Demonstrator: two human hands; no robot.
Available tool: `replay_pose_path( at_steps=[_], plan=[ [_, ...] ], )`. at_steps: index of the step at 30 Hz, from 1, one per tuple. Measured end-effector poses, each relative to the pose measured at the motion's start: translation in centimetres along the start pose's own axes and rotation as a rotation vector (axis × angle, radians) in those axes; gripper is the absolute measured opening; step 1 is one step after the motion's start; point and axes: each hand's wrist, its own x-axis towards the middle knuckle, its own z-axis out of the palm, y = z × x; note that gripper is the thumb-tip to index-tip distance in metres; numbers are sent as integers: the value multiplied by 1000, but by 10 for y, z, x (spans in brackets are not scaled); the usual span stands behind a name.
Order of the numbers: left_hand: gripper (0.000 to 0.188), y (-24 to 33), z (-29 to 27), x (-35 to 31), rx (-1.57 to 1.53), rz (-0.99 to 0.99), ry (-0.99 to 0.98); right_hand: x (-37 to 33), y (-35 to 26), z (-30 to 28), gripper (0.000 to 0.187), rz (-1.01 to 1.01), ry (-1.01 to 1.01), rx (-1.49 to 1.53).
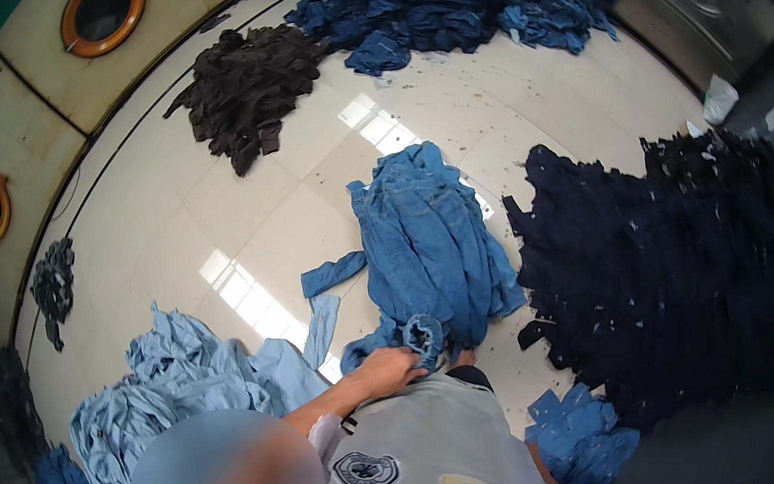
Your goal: The person sorts piles of denim and dark-colored garments on the floor, picking up items one at a time and placing them into separate color-coded piles. The person repeatedly lifts, shakes, and repositions garments to organize them.
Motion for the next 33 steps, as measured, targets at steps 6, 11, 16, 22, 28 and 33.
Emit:
replay_pose_path(
  at_steps=[6, 11, 16, 22, 28, 33],
  plan=[
    [52, 19, -120, 50, -70, 185, -185, -86, 18, 72, 25, 355, -91, 680],
    [55, -48, -233, 174, -44, 167, -194, -100, -31, 82, 31, 351, 3, 1292],
    [67, -180, -204, 251, 380, -197, 804, -117, -95, 58, 26, 418, 174, 1325],
    [71, -265, 53, 161, 78, -520, 172, -153, -73, 72, 26, 397, 159, 1196],
    [67, -197, 219, 36, -1, -400, -564, -179, 9, 136, 30, 545, 68, 1269],
    [61, -99, 274, 60, 63, -351, -595, -161, 95, 161, 28, 735, -22, 1742]
  ],
)
